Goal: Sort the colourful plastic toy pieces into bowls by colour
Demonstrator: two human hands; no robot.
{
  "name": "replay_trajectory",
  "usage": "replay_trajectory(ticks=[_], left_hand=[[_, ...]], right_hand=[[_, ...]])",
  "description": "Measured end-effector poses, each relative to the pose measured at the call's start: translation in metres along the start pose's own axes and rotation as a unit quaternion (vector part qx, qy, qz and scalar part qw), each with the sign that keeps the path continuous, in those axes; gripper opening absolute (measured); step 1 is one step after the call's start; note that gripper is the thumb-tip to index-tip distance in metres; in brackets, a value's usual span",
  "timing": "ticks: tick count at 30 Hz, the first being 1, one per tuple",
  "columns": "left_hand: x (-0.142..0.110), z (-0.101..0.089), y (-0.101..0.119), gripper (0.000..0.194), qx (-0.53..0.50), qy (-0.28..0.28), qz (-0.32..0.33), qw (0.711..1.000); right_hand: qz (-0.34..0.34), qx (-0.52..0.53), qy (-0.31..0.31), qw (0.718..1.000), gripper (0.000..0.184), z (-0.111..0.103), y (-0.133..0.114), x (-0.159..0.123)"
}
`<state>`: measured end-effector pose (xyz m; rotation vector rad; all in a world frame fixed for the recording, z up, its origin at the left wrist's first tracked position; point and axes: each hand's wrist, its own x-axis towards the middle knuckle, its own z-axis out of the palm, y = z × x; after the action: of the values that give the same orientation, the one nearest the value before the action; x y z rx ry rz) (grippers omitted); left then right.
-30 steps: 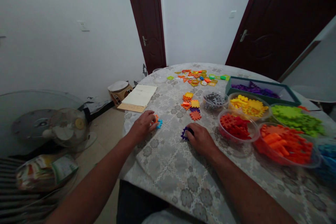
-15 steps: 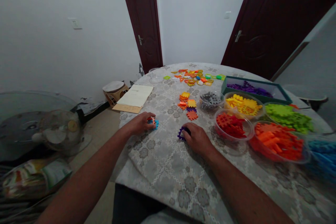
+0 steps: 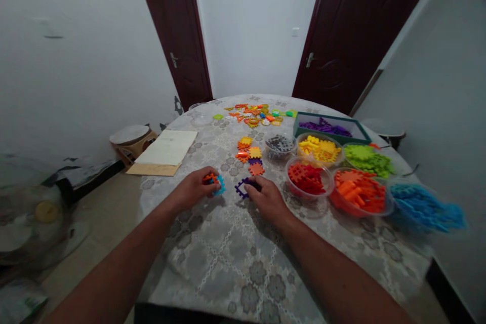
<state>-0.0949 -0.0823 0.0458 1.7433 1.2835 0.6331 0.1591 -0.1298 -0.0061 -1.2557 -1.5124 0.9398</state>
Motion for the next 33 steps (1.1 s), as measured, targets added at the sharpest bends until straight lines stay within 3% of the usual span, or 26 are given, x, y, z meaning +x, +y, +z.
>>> replay_trajectory(ticks=[3,8,13,21,25,29,33], left_hand=[[0.026,0.024,0.022,0.042,-0.123,-0.023,0.0,0.992],[0.07,0.054,0.043,0.046,-0.243,-0.051,0.013,0.969],[0.093,0.074,0.038,0.052,-0.345,-0.066,0.008,0.936],[0.091,0.089,0.02,0.044,-0.443,-0.062,-0.026,0.894],[0.091,0.091,0.012,0.044,-0.481,-0.08,-0.039,0.872],[0.096,0.093,0.009,0.044,-0.475,-0.067,-0.045,0.876],[0.099,0.091,0.009,0.042,-0.487,-0.073,-0.03,0.87]], right_hand=[[0.022,0.076,0.045,0.996,0.02,0.001,-0.005,0.003],[0.048,0.133,0.122,0.982,0.024,-0.007,-0.021,0.006],[0.058,0.106,0.093,0.988,0.026,-0.031,-0.038,0.008],[0.057,-0.133,0.049,0.988,0.026,-0.116,-0.068,0.005],[0.045,-0.228,0.062,0.971,0.03,-0.171,-0.071,0.041],[0.082,-0.284,0.151,0.943,0.031,-0.22,-0.058,0.102],[0.063,-0.373,0.29,0.879,0.042,-0.242,-0.044,0.137]])
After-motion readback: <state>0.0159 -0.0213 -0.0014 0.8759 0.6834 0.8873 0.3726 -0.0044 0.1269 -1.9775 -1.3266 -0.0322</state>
